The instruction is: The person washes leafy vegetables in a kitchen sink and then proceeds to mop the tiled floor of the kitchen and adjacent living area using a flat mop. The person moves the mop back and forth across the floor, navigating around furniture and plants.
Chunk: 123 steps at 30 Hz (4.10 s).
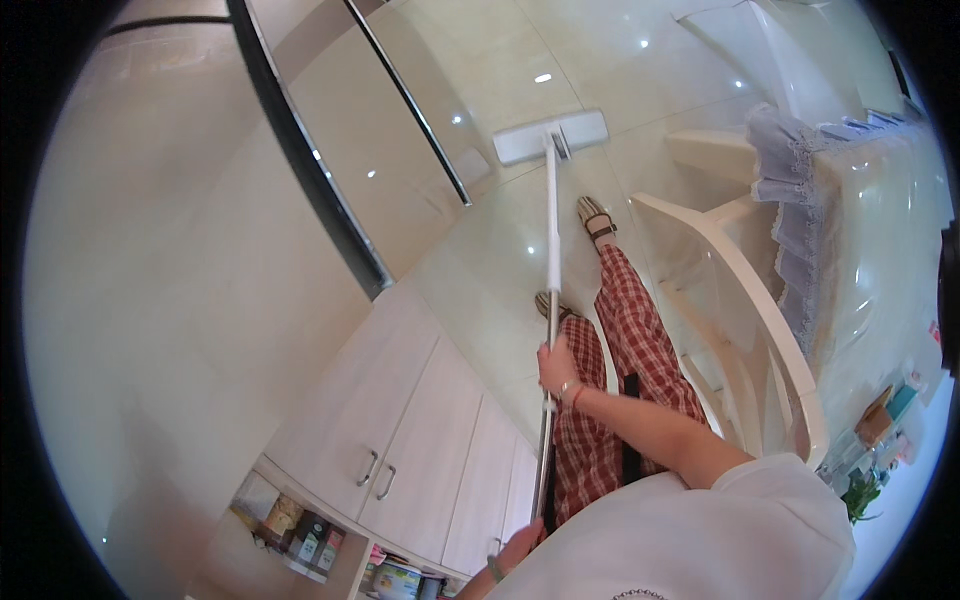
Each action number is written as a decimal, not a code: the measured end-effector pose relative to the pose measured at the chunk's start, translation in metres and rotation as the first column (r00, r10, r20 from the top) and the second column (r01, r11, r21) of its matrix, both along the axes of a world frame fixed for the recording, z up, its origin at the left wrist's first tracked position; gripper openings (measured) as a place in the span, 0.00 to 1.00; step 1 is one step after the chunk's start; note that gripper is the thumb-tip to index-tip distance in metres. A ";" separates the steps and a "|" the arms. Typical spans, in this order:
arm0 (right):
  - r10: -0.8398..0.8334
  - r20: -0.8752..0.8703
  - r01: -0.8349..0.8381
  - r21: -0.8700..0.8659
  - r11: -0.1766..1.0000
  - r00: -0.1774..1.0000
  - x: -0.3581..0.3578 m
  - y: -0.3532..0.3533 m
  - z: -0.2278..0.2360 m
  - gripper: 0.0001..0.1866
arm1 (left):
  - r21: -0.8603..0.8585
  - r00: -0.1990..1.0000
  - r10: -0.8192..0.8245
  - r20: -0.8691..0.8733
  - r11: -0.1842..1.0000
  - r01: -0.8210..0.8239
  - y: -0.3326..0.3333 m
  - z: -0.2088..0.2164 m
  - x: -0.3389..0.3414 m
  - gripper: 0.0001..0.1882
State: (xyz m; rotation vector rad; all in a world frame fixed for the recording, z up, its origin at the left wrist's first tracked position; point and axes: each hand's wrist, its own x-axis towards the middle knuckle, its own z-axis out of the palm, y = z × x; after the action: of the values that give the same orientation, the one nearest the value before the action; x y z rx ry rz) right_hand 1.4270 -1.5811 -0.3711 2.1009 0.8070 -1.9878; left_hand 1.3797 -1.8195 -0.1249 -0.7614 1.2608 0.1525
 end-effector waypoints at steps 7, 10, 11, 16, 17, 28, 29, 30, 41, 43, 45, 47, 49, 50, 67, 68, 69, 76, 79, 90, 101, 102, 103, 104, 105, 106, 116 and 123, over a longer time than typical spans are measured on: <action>0.117 0.062 -0.119 0.041 0.992 0.991 0.016 -0.055 0.026 0.14 | 0.054 0.995 -0.099 -0.020 0.994 0.100 -0.065 0.016 0.008 0.23; 0.118 0.027 -0.121 0.179 0.976 0.993 0.011 -0.039 0.004 0.15 | 0.178 0.977 -0.207 -0.040 0.961 0.211 -0.058 0.007 0.006 0.25; 0.069 -0.043 -0.065 0.073 0.995 0.997 0.003 -0.007 -0.004 0.15 | 0.195 0.974 -0.225 -0.038 0.954 0.228 -0.012 -0.002 -0.003 0.25; 0.145 0.012 -0.144 0.241 0.960 0.989 -0.033 0.144 -0.090 0.13 | 0.190 0.999 -0.035 0.040 0.981 0.027 0.173 -0.083 -0.033 0.28; 0.417 0.104 -0.424 0.366 0.828 0.903 -0.021 0.181 -0.132 0.16 | 0.201 0.994 -0.097 0.058 0.976 0.084 0.214 -0.102 -0.035 0.27; 0.262 0.152 -0.301 0.366 0.881 0.953 0.004 0.361 -0.147 0.16 | 0.402 0.992 -0.036 0.124 0.915 -0.018 0.355 -0.155 -0.006 0.26; 0.247 0.138 -0.280 0.354 0.892 0.959 0.005 0.336 -0.148 0.16 | 0.395 0.991 -0.056 0.121 0.919 0.004 0.334 -0.150 -0.010 0.26; 0.233 0.123 -0.261 0.342 0.903 0.965 0.006 0.310 -0.146 0.16 | 0.397 0.993 -0.089 0.081 0.916 0.049 0.313 -0.140 -0.013 0.26; -0.099 0.043 0.103 -0.104 0.989 0.994 0.034 0.003 0.006 0.16 | 0.280 0.903 -0.365 -0.227 0.863 0.420 -0.016 -0.013 0.018 0.28; -0.064 0.070 0.071 -0.094 0.993 0.995 0.034 -0.002 0.009 0.17 | 0.218 0.928 -0.347 -0.134 0.904 0.369 -0.004 -0.008 0.009 0.27; -0.041 0.078 0.045 -0.048 0.998 0.996 0.029 0.004 0.010 0.17 | 0.137 0.951 -0.306 -0.042 0.941 0.309 0.013 -0.001 -0.001 0.27; -0.058 0.075 0.057 0.016 0.998 0.996 0.023 0.026 0.003 0.17 | 0.048 0.963 -0.262 0.059 0.965 0.259 0.028 0.001 -0.016 0.27; -0.099 0.095 0.099 0.007 0.995 0.991 0.025 0.070 -0.011 0.17 | 0.105 0.944 -0.293 0.155 0.955 0.279 0.092 -0.023 -0.038 0.25; -0.089 0.103 0.090 -0.004 0.996 0.991 0.027 0.090 -0.020 0.17 | 0.131 0.933 -0.301 0.195 0.951 0.279 0.124 -0.033 -0.047 0.26; -0.123 0.405 0.024 0.240 0.971 0.906 0.182 0.386 -0.149 0.16 | 0.391 0.863 -0.375 0.339 0.890 0.233 0.431 -0.178 0.032 0.25; -0.111 0.398 0.006 0.254 0.967 0.911 0.192 0.398 -0.149 0.17 | 0.401 0.870 -0.370 0.326 0.887 0.228 0.444 -0.181 0.040 0.26; -0.137 0.405 0.038 0.241 0.970 0.904 0.204 0.410 -0.150 0.17 | 0.423 0.864 -0.390 0.319 0.874 0.239 0.456 -0.184 0.047 0.25; -0.395 0.371 0.308 0.272 0.912 0.840 0.219 0.410 -0.148 0.17 | 0.550 0.824 -0.556 0.112 0.725 0.415 0.473 -0.172 0.054 0.23; -0.493 0.271 0.442 0.228 0.867 0.827 0.211 0.380 -0.147 0.19 | 0.664 0.717 -0.665 -0.209 0.442 0.603 0.437 -0.173 0.038 0.23; -0.537 0.054 0.530 0.103 0.842 0.842 0.105 0.236 -0.092 0.19 | 0.385 0.550 -0.770 -0.322 0.424 0.820 0.298 -0.084 -0.031 0.23; -0.151 0.182 0.149 0.027 0.989 0.972 0.102 0.204 -0.036 0.18 | 0.221 0.893 -0.308 0.328 0.944 0.245 0.301 -0.021 -0.037 0.23; -0.151 0.215 0.148 0.028 0.989 0.965 0.107 0.215 -0.042 0.18 | 0.215 0.893 -0.282 0.350 0.952 0.217 0.298 -0.033 -0.035 0.24; -0.151 0.249 0.148 0.032 0.989 0.957 0.115 0.225 -0.049 0.18 | 0.196 0.887 -0.289 0.359 0.953 0.232 0.311 -0.037 -0.032 0.23; -0.171 0.233 0.164 0.049 0.985 0.957 0.127 0.236 -0.059 0.18 | 0.175 0.881 -0.296 0.369 0.953 0.247 0.329 -0.047 -0.029 0.23; -0.193 0.221 0.183 0.064 0.981 0.956 0.140 0.245 -0.068 0.18 | 0.153 0.872 -0.304 0.384 0.952 0.264 0.347 -0.057 -0.025 0.23; -0.207 0.267 0.190 0.091 0.978 0.941 0.143 0.260 -0.066 0.17 | 0.188 0.861 -0.333 0.385 0.941 0.281 0.358 -0.068 -0.018 0.22; -0.493 0.276 0.443 0.225 0.868 0.825 0.244 0.365 -0.128 0.17 | 0.596 0.839 -0.543 0.031 0.684 0.421 0.432 -0.138 0.062 0.17; -0.455 0.138 0.449 0.077 0.890 0.880 0.150 0.267 -0.085 0.17 | 0.436 0.724 -0.677 -0.129 0.617 0.655 0.340 -0.077 -0.007 0.22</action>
State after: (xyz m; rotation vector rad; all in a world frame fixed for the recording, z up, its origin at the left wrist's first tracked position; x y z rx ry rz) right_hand 1.5769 -1.3141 -0.4557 2.6213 0.3511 -1.9801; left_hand 1.3726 -1.4796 -0.2017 0.1538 1.3180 -0.1851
